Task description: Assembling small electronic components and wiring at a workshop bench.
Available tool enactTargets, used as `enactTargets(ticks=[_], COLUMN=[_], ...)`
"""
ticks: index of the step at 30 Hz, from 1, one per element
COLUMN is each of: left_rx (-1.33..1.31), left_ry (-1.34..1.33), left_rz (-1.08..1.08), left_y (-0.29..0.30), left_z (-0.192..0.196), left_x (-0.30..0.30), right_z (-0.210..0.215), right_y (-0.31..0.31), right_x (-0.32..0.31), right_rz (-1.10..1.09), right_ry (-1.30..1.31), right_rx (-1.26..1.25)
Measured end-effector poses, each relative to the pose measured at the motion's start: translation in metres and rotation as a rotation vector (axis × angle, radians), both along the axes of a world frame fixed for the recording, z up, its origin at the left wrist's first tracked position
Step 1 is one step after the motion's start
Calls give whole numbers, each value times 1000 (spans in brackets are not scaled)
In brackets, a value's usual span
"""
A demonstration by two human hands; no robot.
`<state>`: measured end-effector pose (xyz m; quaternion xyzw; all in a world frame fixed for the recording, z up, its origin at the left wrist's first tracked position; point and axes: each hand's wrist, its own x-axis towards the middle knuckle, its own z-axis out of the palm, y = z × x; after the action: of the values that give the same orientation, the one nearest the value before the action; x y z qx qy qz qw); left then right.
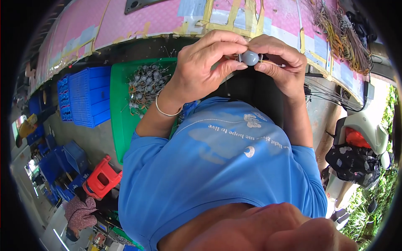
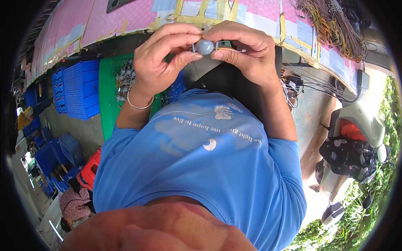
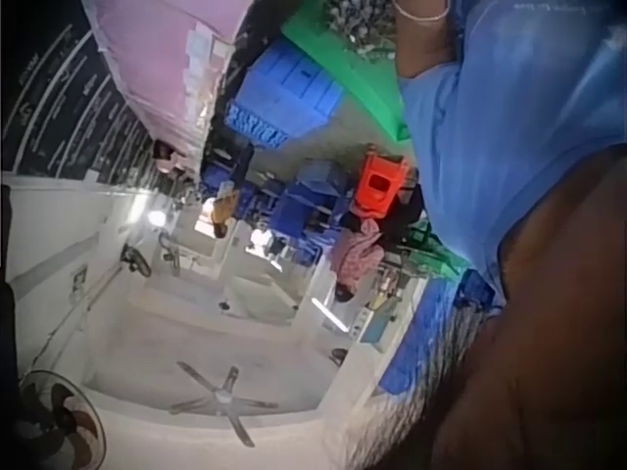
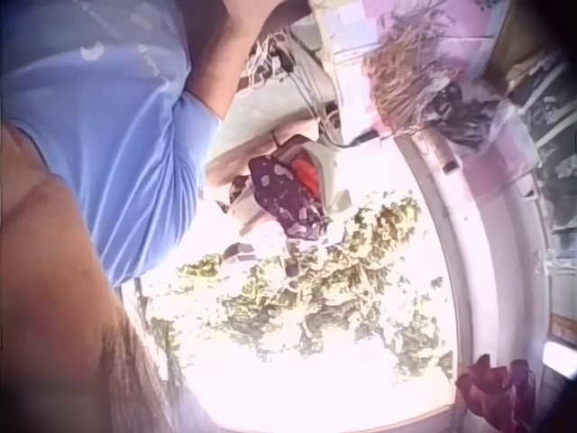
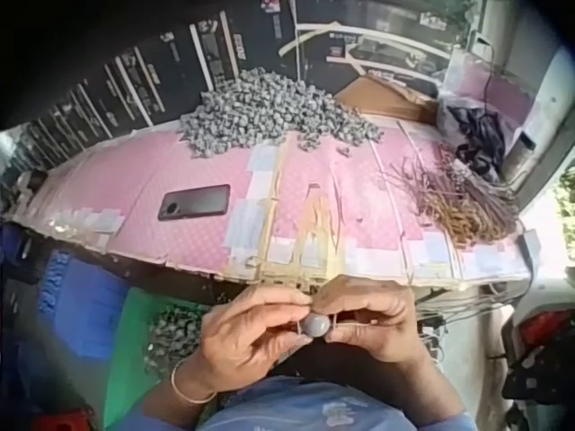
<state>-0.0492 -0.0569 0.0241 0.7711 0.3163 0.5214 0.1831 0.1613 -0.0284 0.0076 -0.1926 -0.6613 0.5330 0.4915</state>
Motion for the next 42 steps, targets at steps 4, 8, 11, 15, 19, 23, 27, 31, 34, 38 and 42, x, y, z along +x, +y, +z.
enactTargets(ticks=[4, 8, 11, 15, 19, 23, 27, 31, 34, 38, 42], left_rx=[-75, -161, -243, -237, -297, -388, -824, -852, -929, -945, -604], left_ry=[-58, -28, -64, -147, -154, -161, -4, 220, 504, 160, 140], left_rz=[-71, -48, -73, -47, 2, 99, 379, 633, 883, 815, 639], left_y=[-17, -16, -18, -20, -27, -42, -58, -107, -110, -74, 21], left_z=[11, 10, 2, -5, -8, -13, -23, -6, -11, 5, -8], left_x=[-8, -17, -17, -20, -25, -45, -118, -211, -241, -198, -137], right_z=[11, -1, -11, -17, -25, -17, -21, -14, -15, -19, -40], right_y=[-3, -6, -7, -13, -5, -12, -4, 12, 35, 67, 96], right_x=[-7, -8, -10, -12, -14, -34, -24, 15, 71, 155, 180], right_rz=[116, 103, 140, 71, 69, 102, 113, -116, -486, -1054, -1104], right_ry=[44, 15, 77, 54, 274, 122, -181, -320, -510, -1279, -1508], right_rx=[50, -50, -180, -285, -357, -445, -421, -325, -95, 519, 436])
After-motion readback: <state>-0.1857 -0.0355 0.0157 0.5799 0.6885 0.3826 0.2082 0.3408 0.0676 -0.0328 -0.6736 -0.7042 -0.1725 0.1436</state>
